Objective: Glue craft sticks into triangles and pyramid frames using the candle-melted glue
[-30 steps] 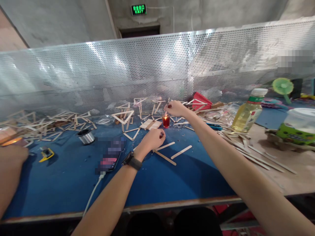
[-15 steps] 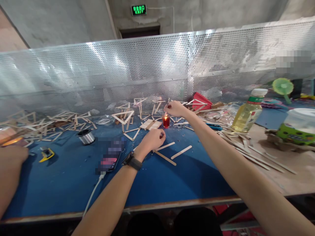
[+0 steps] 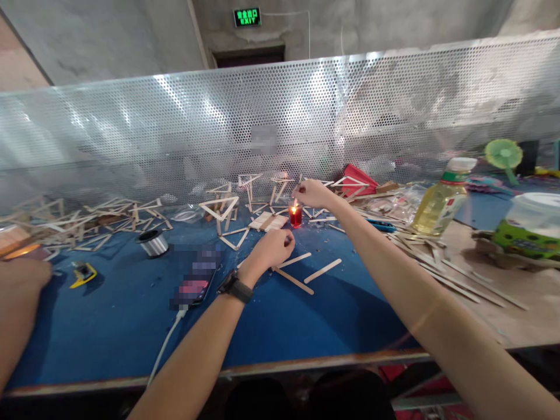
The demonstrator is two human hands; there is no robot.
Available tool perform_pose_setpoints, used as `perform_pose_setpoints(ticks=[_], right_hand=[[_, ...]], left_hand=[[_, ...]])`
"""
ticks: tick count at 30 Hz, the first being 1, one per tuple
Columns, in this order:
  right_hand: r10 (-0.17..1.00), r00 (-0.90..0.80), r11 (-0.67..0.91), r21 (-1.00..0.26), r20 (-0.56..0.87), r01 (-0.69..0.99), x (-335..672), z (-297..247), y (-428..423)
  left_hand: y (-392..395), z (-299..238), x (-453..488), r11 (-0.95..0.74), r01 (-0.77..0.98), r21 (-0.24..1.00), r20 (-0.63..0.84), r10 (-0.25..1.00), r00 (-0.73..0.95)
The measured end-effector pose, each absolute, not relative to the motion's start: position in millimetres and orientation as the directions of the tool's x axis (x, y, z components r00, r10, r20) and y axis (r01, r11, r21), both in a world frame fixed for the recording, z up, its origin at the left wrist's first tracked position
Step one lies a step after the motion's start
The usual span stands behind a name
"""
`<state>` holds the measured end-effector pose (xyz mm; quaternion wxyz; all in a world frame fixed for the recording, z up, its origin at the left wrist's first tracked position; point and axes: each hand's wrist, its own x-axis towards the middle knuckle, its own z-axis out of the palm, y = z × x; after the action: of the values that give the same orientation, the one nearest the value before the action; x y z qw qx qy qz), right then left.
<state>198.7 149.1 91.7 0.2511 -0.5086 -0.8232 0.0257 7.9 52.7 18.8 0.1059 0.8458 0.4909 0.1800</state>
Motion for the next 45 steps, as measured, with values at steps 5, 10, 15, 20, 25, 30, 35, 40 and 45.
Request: perform_pose_setpoints(ticks=[5,10,15,20,25,30,35,40,45], right_hand=[[0.85,-0.355,0.478,-0.287,0.388,0.83,197.9,92.6,147.9],[0.837,-0.363,0.487,-0.255,0.41,0.835,197.1,90.8,150.1],[0.842,-0.359,0.482,-0.266,0.402,0.835,197.9,90.1,152.5],[0.837,-0.371,0.492,-0.256,0.401,0.832,196.7,91.9,148.7],[0.837,-0.363,0.488,-0.258,0.409,0.834,196.8,92.1,147.9],[0.837,-0.37,0.487,-0.243,0.403,0.839,196.6,93.0,145.8],[0.846,-0.352,0.471,-0.25,0.401,0.846,195.8,93.6,145.1],[0.845,-0.366,0.478,-0.242,0.39,0.845,196.5,93.1,147.0],[0.84,-0.37,0.486,-0.247,0.397,0.838,197.2,92.6,147.4]], left_hand=[[55.0,15.3,7.6,-0.502,0.787,0.36,0.219,0.865,0.452],[52.9,17.1,8.3,-0.493,0.792,0.361,0.214,0.87,0.444],[51.4,18.4,8.0,-0.496,0.786,0.368,0.213,0.868,0.448],[52.2,17.7,7.5,-0.502,0.782,0.368,0.219,0.865,0.452],[51.8,18.1,8.2,-0.495,0.786,0.369,0.213,0.869,0.447],[51.4,18.5,8.7,-0.491,0.788,0.372,0.198,0.871,0.449],[54.1,15.9,7.9,-0.499,0.787,0.363,0.213,0.866,0.452],[54.4,15.3,7.4,-0.503,0.782,0.368,0.218,0.864,0.453],[52.4,16.3,7.7,-0.503,0.78,0.372,0.218,0.864,0.454]])
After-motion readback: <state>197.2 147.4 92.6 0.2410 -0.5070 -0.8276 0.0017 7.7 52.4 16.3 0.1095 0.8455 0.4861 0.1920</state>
